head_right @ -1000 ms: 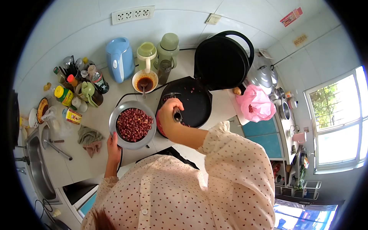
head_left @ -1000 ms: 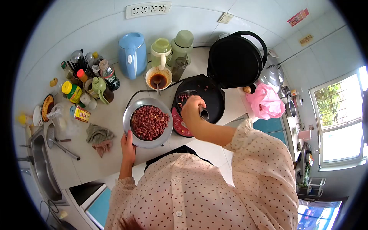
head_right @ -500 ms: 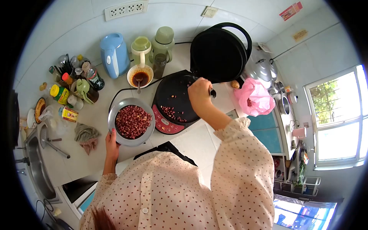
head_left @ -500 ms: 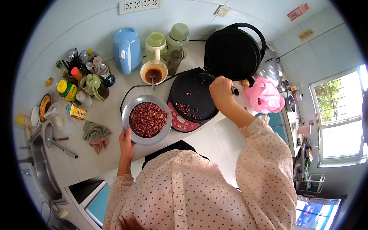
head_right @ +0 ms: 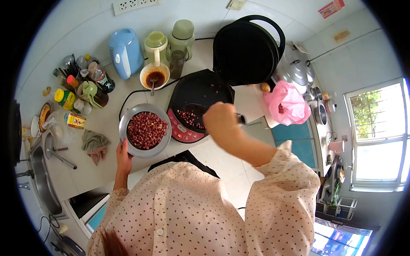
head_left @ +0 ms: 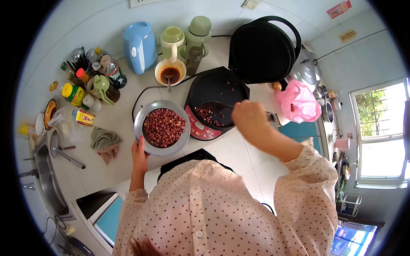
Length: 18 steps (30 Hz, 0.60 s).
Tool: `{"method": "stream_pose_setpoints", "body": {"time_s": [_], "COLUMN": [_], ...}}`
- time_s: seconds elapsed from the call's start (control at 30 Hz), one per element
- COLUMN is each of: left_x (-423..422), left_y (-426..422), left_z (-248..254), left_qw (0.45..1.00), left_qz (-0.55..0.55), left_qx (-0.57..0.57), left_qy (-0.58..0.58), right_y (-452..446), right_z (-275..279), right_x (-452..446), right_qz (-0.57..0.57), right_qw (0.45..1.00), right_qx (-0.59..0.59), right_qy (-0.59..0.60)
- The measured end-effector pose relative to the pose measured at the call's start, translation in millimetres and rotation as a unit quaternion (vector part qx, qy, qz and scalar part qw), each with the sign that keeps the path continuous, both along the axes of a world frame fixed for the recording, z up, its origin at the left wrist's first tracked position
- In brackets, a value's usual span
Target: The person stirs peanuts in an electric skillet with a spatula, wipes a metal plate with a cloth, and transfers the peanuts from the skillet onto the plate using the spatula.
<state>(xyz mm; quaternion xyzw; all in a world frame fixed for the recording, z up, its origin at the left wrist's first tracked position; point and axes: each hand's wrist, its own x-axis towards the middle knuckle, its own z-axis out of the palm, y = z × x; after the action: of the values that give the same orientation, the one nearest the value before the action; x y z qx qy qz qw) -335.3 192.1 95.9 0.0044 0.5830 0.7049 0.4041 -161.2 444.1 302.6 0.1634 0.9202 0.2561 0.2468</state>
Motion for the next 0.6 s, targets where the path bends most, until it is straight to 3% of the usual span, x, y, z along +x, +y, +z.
{"method": "stream_pose_setpoints", "body": {"time_s": [0.07,0.13,0.23,0.3,0.33,0.6], "left_x": [0,0,1,3,3,6], "left_y": [-1,-1,0,1,2,6], "left_z": [-4,-5,-9,-8,-7,-1], "left_qw": [1.0,1.0,1.0,1.0,1.0,1.0], "left_qz": [-0.006,-0.003,0.0,0.003,0.003,0.009], "left_qx": [-0.003,-0.007,-0.007,-0.008,-0.01,-0.012], "left_qy": [0.007,0.002,-0.003,-0.001,-0.003,0.0], "right_y": [21,55,109,130,145,161], "right_z": [28,31,16,18,11,-25], "right_x": [12,35,65,61,68,78], "right_qz": [-0.107,-0.153,-0.117,-0.392,-0.445,-0.47], "right_qw": [0.993,0.986,0.991,0.891,0.849,0.765], "right_qx": [-0.048,-0.065,-0.061,-0.222,-0.283,-0.44], "right_qy": [-0.027,0.02,0.029,-0.052,-0.032,-0.014]}}
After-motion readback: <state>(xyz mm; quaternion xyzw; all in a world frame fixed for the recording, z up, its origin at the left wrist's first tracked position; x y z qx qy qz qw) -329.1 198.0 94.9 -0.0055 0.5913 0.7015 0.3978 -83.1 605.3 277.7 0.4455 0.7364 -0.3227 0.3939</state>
